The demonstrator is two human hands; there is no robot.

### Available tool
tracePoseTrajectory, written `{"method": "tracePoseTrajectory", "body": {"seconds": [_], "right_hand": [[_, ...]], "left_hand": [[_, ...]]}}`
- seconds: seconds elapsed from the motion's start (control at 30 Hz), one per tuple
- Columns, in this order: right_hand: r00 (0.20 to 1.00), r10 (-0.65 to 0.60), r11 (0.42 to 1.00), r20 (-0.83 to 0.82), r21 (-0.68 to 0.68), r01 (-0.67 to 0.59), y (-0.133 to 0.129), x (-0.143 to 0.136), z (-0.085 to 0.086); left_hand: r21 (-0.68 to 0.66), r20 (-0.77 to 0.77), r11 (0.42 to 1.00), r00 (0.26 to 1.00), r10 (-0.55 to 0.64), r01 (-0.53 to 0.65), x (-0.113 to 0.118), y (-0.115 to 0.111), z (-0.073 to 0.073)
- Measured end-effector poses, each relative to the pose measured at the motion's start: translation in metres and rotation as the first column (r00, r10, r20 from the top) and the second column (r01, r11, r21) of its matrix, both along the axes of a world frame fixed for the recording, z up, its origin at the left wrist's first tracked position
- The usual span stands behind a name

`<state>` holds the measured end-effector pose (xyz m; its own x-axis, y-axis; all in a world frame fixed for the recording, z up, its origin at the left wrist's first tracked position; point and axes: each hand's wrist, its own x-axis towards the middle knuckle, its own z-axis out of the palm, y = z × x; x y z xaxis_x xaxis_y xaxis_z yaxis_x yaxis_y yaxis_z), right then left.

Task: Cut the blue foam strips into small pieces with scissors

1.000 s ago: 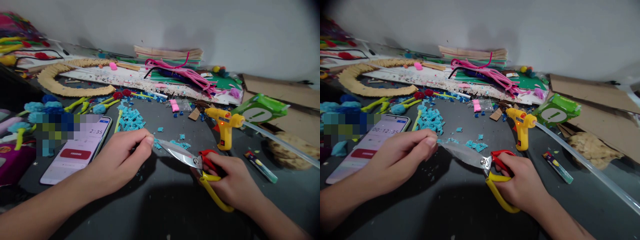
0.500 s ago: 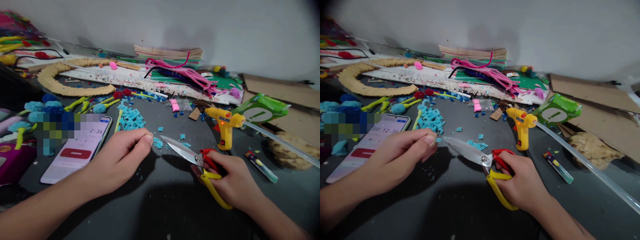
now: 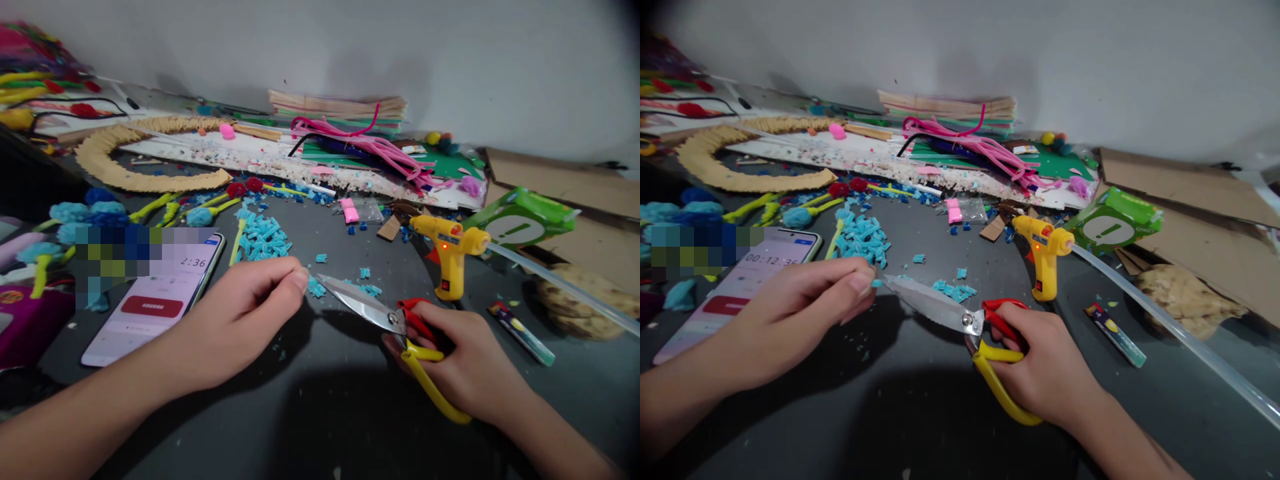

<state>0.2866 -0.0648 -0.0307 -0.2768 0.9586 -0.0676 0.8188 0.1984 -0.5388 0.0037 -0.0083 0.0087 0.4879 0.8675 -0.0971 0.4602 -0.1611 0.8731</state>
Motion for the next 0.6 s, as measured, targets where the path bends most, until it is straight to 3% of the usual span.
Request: {"method": "tracePoseTrajectory", "body": {"seconds": [0.6], "right_hand": [[0.999, 0.038, 0.999, -0.032, 0.019, -0.037, 0.0019, 0.002, -0.0016]], "left_hand": [[0.054, -0.011, 0.998, 1.0, -0.015, 0.016, 0.0012, 0.0013, 0.0009]]}}
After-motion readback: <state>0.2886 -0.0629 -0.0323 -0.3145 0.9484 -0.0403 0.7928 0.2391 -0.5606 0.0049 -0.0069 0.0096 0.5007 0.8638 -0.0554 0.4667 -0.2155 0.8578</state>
